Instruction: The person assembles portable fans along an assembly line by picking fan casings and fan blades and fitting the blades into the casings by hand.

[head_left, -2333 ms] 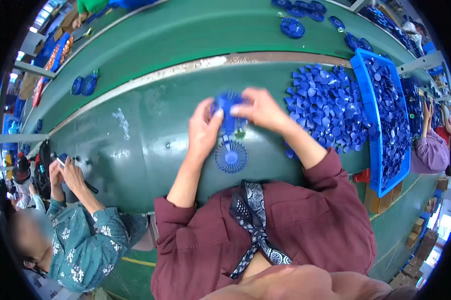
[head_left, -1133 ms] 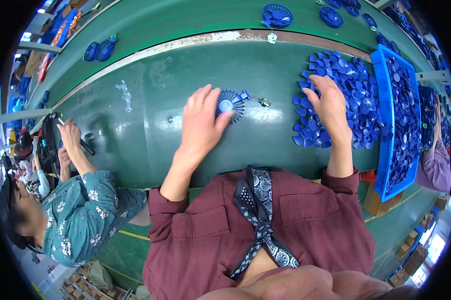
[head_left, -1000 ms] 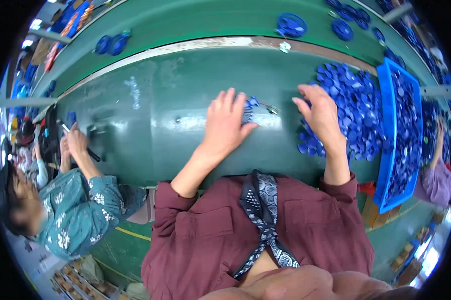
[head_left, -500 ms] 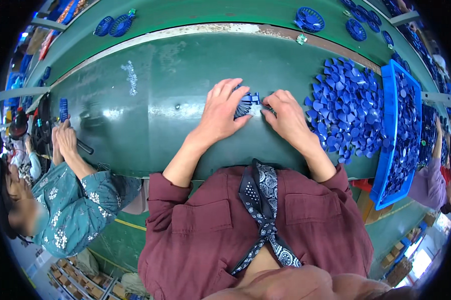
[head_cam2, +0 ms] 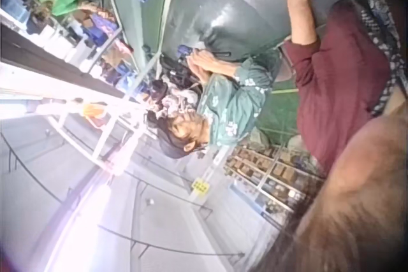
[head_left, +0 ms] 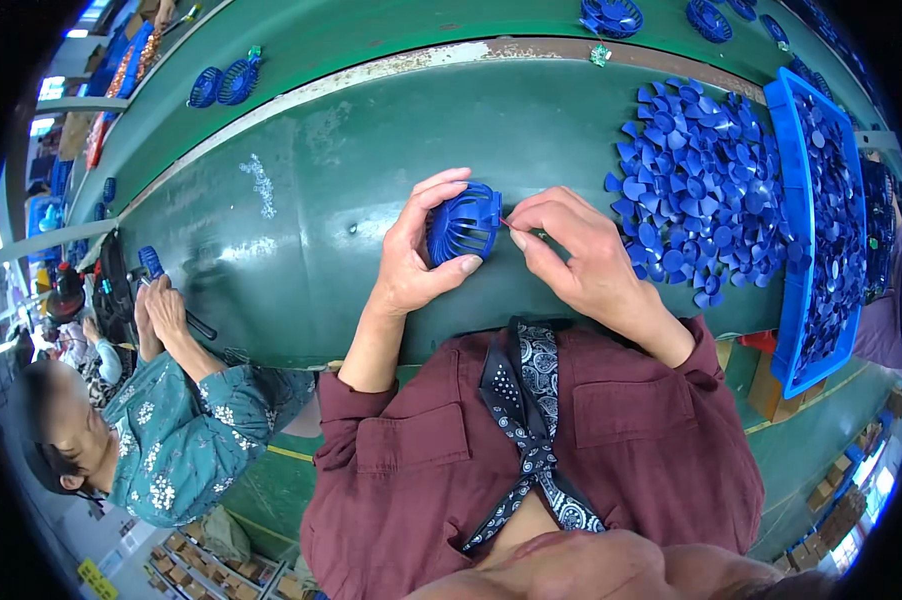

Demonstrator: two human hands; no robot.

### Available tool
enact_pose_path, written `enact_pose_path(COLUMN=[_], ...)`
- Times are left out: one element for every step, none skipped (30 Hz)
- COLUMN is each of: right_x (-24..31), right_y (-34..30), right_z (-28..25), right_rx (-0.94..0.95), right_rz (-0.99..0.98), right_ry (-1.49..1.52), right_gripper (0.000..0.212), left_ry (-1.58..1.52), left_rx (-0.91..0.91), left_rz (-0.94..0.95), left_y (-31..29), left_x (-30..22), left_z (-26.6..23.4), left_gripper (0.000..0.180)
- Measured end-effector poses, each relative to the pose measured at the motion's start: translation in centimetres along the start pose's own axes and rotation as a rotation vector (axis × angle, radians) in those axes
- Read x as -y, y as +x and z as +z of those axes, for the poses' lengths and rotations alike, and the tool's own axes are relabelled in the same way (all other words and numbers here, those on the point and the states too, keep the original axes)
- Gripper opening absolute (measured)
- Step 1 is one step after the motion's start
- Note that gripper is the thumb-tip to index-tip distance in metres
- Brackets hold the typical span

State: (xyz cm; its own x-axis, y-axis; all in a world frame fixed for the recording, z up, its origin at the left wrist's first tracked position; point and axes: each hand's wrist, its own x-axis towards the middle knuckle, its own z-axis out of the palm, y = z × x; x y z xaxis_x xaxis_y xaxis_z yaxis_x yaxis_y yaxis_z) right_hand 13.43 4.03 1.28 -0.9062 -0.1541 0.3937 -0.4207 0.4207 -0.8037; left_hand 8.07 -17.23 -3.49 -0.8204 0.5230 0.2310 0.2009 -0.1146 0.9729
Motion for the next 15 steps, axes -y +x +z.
enact_pose_path(right_x=[0.0, 0.0, 0.0, 0.1, 0.0, -0.1, -0.2, -0.3, -0.4, -0.5, -0.5, -0.7, -0.9, -0.9, -0.9], right_y=[-0.1, -0.1, -0.2, -0.3, -0.3, -0.3, -0.3, -0.2, -0.2, -0.2, -0.2, -0.1, -0.1, 0.1, 0.2], right_z=[0.0, 0.0, 0.1, 0.1, 0.2, 0.2, 0.2, 0.2, 0.2, 0.1, -0.1, -0.1, 0.0, -0.1, -0.1], right_rx=[0.001, -0.001, -0.001, 0.000, 0.000, 0.003, 0.006, 0.008, 0.002, -0.004, 0.002, -0.012, -0.027, -0.015, -0.008], right_rz=[-0.006, -0.004, 0.007, 0.018, 0.018, 0.018, 0.019, 0.019, 0.052, 0.085, 0.120, 0.139, 0.158, 0.197, 0.198], right_ry=[0.005, 0.006, 0.026, 0.045, 0.047, 0.047, 0.047, 0.048, 0.057, 0.066, 0.069, 0.094, 0.119, 0.171, 0.174], right_gripper=[0.012, 0.012, 0.012, 0.012, 0.012, 0.011, 0.011, 0.011, 0.010, 0.009, 0.008, 0.008, 0.007, 0.007, 0.007], left_ry=[0.001, -0.014, -0.027, -0.026, -0.034, -0.044, -0.044, -0.056, -0.068, -0.067, -0.097, -0.127, -0.204, -0.388, -0.573], left_rx=[0.002, 0.001, -0.003, -0.003, -0.004, -0.007, -0.009, -0.009, -0.013, -0.020, -0.017, -0.014, 0.004, 0.014, 0.021], left_rz=[-0.002, -0.006, -0.008, -0.009, -0.010, -0.010, -0.010, -0.051, -0.093, -0.095, -0.129, -0.162, -0.204, -0.317, -0.430], left_y=[0.0, 0.1, 0.1, 0.0, 0.0, -0.1, -0.1, -0.2, -0.3, -0.3, -0.3, -0.2, -0.3, -0.4, -0.6], left_x=[0.0, 0.0, 0.0, 0.1, 0.2, 0.4, 0.4, 0.3, 0.2, 0.0, -0.3, -0.4, -0.5, -0.5, -0.5], left_z=[0.1, 0.2, 0.3, 0.3, 0.3, 0.3, 0.3, 0.4, 0.4, 0.5, 0.6, 0.7, 0.8, 0.8, 0.9], left_gripper=[0.069, 0.069, 0.069, 0.069, 0.069, 0.069, 0.069, 0.069, 0.069, 0.069, 0.067, 0.066, 0.057, 0.054, 0.051])
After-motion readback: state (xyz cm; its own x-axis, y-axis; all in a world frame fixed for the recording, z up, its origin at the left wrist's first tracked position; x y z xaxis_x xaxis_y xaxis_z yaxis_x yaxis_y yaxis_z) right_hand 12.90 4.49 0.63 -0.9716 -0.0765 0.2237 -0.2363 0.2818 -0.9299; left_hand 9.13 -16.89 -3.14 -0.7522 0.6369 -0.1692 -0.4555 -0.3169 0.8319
